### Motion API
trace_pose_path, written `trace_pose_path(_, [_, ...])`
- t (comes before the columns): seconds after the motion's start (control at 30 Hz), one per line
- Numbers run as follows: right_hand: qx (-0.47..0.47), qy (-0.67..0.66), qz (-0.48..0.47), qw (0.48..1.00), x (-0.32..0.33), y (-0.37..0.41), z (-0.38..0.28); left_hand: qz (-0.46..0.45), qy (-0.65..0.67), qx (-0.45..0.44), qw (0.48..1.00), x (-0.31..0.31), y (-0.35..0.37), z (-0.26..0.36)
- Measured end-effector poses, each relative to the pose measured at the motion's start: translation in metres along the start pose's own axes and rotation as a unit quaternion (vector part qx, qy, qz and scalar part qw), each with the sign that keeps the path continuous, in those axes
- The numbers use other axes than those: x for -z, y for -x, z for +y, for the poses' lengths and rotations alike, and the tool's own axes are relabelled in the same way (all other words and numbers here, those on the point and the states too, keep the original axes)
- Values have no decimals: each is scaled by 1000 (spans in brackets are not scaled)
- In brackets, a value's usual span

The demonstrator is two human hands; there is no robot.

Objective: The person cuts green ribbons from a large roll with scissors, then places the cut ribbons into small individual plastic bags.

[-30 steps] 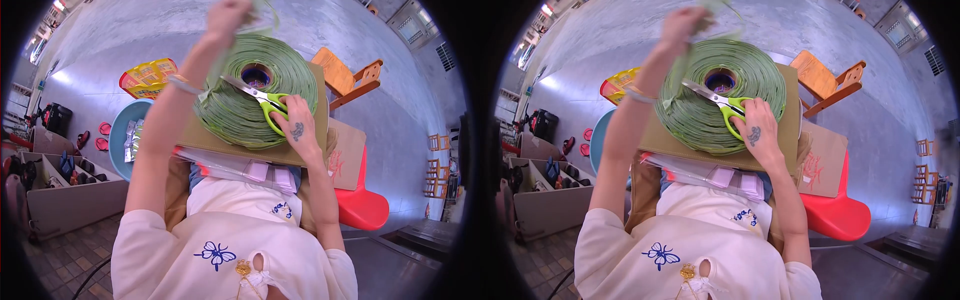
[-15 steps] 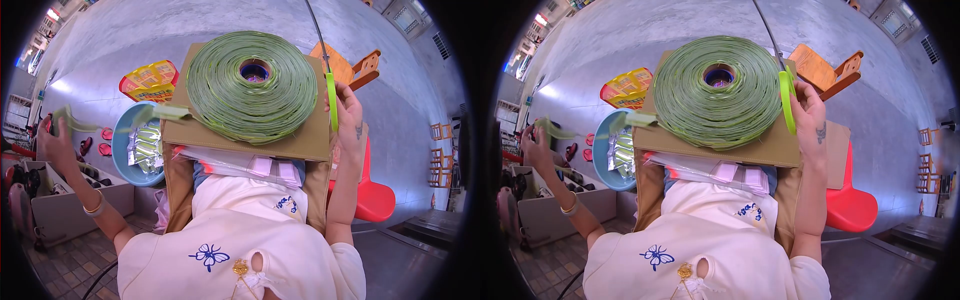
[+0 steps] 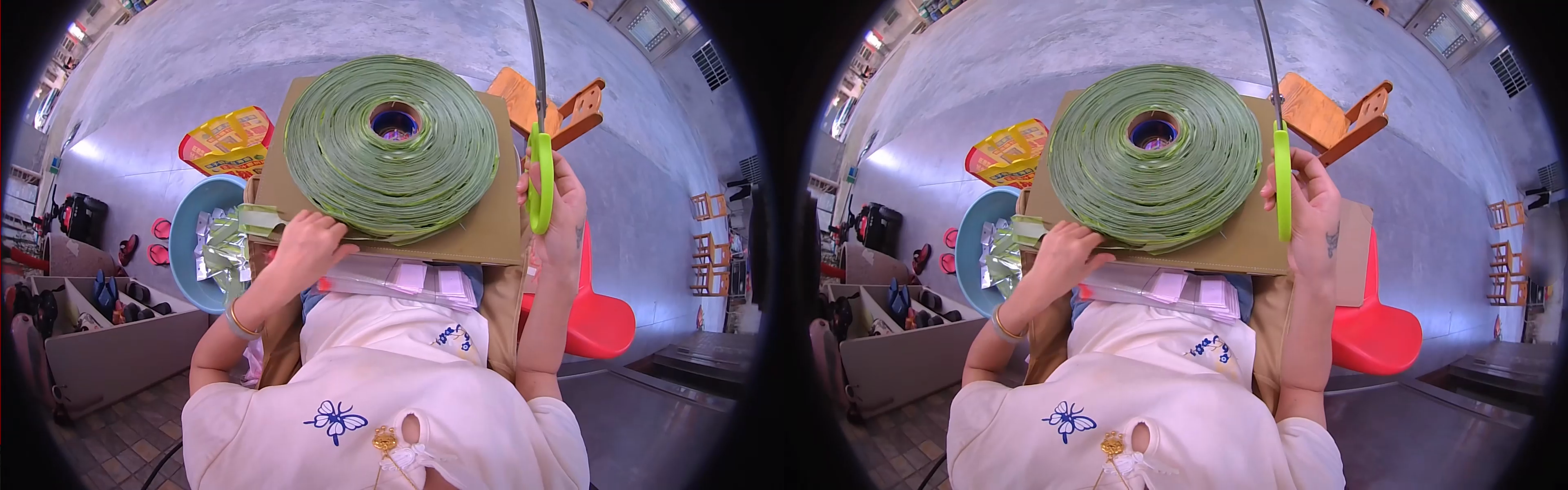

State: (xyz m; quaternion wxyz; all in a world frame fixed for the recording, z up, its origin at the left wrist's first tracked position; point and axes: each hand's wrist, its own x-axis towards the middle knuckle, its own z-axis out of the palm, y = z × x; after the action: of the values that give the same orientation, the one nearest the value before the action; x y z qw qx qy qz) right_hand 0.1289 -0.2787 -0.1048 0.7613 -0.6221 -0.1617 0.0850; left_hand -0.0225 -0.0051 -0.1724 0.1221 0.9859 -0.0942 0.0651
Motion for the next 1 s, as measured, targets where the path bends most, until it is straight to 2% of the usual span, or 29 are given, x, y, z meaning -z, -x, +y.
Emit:
trace_pose_path(0.03, [-10,-3,-1,1000,-2,2,-2,38,-13,-49,998,-5,-3,7])
trace_pose_path(0.17, [-17,-13,-12,1000,-6,3,2,36,18,-70,997,-19,-15,41])
trace_pose_path(0.27, [-12,-11,-17,1000,-7,5,2,20,29,-81,996,-26,-16,40])
trace_pose_path(0.37, [-26,-19,-21,999,-2,4,2,0,98,-13,995,-11,-14,29])
trace_pose_path(0.57, [-25,-93,-41,994,-12,8,1,-73,64,72,993,10,7,4])
trace_pose_path(0.67, [-30,-86,-37,995,-18,10,-5,-69,103,101,987,16,18,-2])
trace_pose_path(0.77, [-55,-81,-40,994,-28,13,-7,-49,173,123,976,21,8,22])
trace_pose_path(0.87, [-86,-125,-56,987,-33,19,1,-91,201,110,969,9,-5,36])
trace_pose_path(0.9, [-124,-111,-70,984,-31,22,3,-103,231,92,963,9,-11,39])
trace_pose_path(0.97, [-110,-218,-165,956,-26,32,22,-128,293,58,946,11,-29,42])
trace_pose_path(1.0, [-103,-269,-211,934,-23,39,31,-112,328,62,936,18,-38,42])
